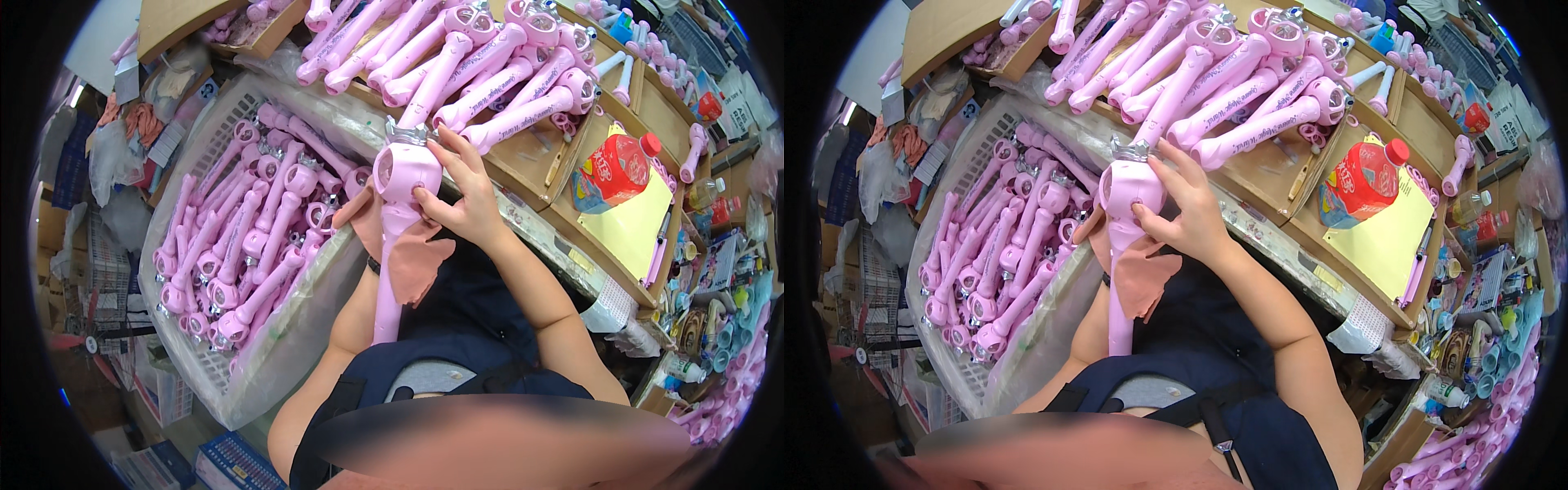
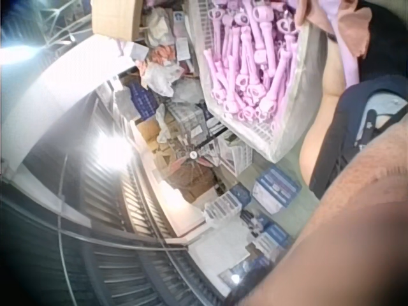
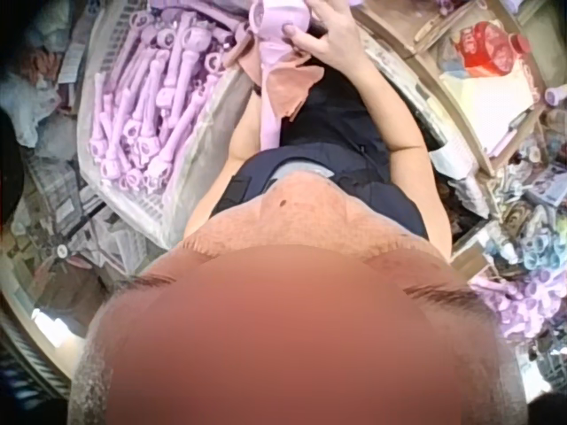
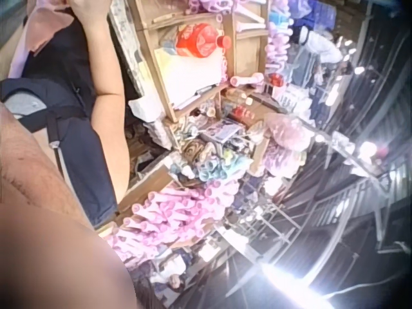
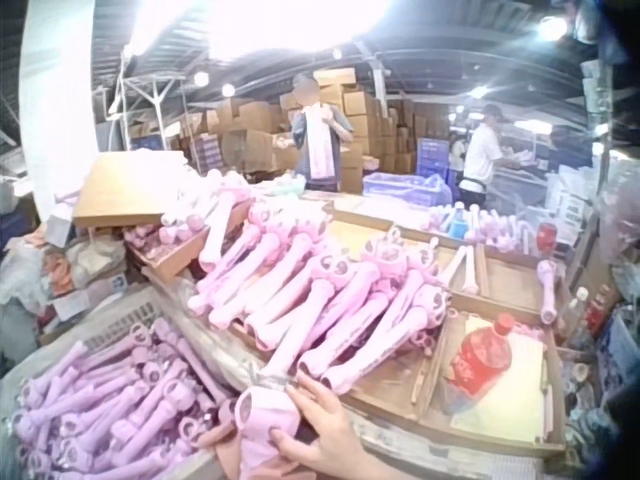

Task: The person assembles pink light sticks by inserting a small metal piece into the top, wiping the surface with a cloth, and placing each finished unit on a nearby table. The person repeats this sequence for multiple items.

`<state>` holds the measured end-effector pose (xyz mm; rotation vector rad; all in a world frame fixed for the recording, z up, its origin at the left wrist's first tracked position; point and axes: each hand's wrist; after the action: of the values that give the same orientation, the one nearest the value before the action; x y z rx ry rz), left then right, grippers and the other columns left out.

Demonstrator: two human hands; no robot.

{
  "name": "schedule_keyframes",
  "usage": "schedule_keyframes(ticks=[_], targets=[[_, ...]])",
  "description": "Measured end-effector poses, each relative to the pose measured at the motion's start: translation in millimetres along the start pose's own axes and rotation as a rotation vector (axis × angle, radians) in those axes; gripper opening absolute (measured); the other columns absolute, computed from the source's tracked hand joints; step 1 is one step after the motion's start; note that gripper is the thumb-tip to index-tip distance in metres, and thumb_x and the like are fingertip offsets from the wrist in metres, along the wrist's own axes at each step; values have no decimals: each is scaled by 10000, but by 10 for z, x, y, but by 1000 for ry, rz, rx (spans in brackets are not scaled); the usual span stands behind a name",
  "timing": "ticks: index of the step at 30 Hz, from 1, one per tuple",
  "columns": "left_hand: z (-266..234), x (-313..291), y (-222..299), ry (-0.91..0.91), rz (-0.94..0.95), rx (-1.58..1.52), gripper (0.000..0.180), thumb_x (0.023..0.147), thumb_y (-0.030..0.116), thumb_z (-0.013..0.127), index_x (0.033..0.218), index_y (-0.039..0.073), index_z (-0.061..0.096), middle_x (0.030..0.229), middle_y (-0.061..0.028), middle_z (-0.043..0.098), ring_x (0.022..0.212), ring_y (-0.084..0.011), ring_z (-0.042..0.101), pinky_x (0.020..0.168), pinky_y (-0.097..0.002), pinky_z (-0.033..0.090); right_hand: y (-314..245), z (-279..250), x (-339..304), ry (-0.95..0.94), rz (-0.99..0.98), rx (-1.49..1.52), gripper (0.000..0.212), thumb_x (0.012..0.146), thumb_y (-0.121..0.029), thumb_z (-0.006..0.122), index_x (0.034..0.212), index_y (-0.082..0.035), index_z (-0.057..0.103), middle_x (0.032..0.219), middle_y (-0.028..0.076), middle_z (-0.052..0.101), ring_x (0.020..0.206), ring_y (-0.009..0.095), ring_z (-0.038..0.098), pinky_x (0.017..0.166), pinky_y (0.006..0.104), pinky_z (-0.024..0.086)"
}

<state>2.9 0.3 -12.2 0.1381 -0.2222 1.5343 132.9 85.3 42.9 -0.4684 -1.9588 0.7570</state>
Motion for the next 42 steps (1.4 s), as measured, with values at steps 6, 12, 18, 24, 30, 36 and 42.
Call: schedule_keyframes(ticks=[6,12,18,24,30,36,42], targets=[[182,-44,286,410,151,746,749,891,705,388,1257,62,505,1172,-134,566,965,-291,581,807,-483,512,-119,197,-441,111,218,131,726,846,-193,709,1437,5,337,1450,240,329,1315,345,394,1066,405,356],[603,98,486,703,1099,1583,782,918,705,349,1033,-35,575,859,-138,611,704,-225,586,630,-320,486,-558,394,-1111,-422,665,500,964,773,-106,756,1503,-84,127,1310,186,476,1112,255,591,929,393,493],[1001,78,485,389,1487,2863,481,839,408,659,1008,-29,550,831,-136,590,700,-256,599,623,-326,487,-503,300,-1063,-572,567,413,820,792,-117,694,1469,-63,235,1085,152,602,962,226,639,837,342,511],[1152,28,426,274,788,3193,196,802,351,694,844,190,590,612,28,520,626,-165,583,705,-310,419,-287,274,-127,-83,551,685,842,772,-104,712,1466,8,248,1289,142,482,1158,216,510,963,344,435],[884,-440,203,477,752,2779,256,755,275,759,901,129,607,656,30,556,670,-152,597,790,-310,434,647,577,1479,384,395,449,919,704,-64,638,1445,102,119,1233,264,468,1121,344,531,979,382,431],[807,-667,108,193,766,2732,239,693,268,759,873,170,635,738,67,566,631,-127,568,754,-364,460,1146,916,2008,601,583,242,1034,675,-146,690,1438,157,62,1379,366,317,1308,443,357,1125,416,287],[994,-524,2,-59,878,2837,239,632,262,759,845,211,664,820,103,576,592,-102,540,718,-418,486,1247,950,1981,436,560,151,944,775,-275,713,1419,160,177,1435,377,254,1356,461,285,1159,420,236]])
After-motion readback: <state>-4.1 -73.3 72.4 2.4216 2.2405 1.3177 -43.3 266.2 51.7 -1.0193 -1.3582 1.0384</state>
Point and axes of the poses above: each hand's wrist, its own x-axis towards the middle knuckle, its own z-axis out of the palm, y = z × x
